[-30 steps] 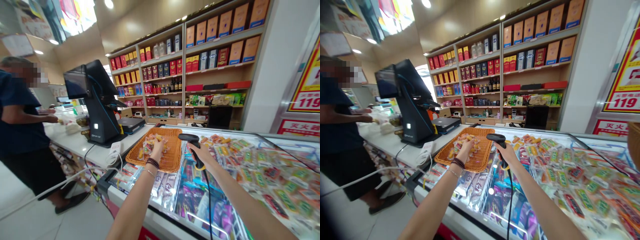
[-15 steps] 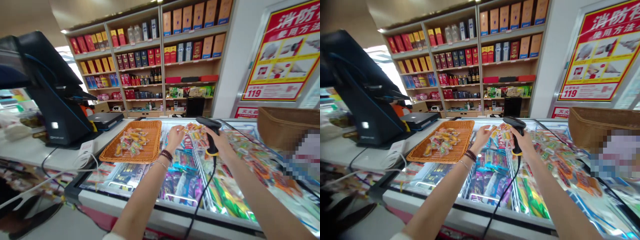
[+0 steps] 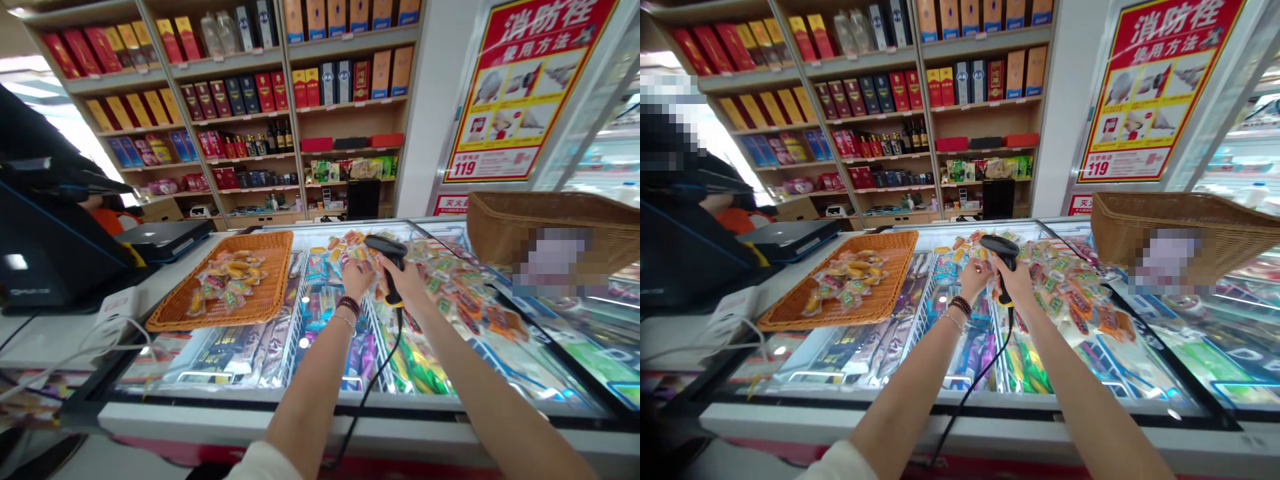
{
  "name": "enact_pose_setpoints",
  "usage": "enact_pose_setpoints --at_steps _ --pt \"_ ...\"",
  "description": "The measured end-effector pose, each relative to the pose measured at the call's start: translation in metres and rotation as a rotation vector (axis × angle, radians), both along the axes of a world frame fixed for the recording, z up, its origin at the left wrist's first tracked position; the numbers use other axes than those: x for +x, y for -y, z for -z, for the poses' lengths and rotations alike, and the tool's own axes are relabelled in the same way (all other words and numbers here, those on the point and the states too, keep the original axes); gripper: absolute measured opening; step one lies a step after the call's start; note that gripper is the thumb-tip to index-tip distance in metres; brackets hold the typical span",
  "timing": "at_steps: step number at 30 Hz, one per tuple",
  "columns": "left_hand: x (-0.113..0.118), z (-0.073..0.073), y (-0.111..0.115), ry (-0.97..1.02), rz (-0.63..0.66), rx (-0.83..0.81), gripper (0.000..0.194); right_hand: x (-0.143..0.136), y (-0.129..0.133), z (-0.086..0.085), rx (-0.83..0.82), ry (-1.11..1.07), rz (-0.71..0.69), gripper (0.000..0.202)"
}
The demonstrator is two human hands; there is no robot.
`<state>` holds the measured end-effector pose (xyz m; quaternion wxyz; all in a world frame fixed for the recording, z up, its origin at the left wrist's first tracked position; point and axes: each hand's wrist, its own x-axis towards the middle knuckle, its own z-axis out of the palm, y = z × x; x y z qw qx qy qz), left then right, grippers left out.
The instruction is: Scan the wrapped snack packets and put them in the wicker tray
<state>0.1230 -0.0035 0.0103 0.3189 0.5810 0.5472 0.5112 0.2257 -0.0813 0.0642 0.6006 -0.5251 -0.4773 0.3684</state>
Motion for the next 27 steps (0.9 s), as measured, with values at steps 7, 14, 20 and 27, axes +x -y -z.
enact_pose_setpoints --at_steps 7,14,20,27 --pt "-0.067 0.007 -0.009 0.173 -0.006 0.120 0.029 -0.002 -0.005 0.009 -0.019 -0.002 -0.021 0.045" --pt "-0.096 0.010 -0.023 0.524 -0.079 0.086 0.040 -0.011 0.005 0.002 -0.084 0.289 -0.081 0.038" --pt "-0.109 0.012 -0.025 0.589 -0.069 0.083 0.040 -0.021 0.016 -0.007 -0.057 0.606 -0.106 0.032" --pt "-0.114 0.016 -0.028 0.564 -0.084 0.133 0.039 -0.028 0.019 -0.006 -0.033 0.828 -0.116 0.029"
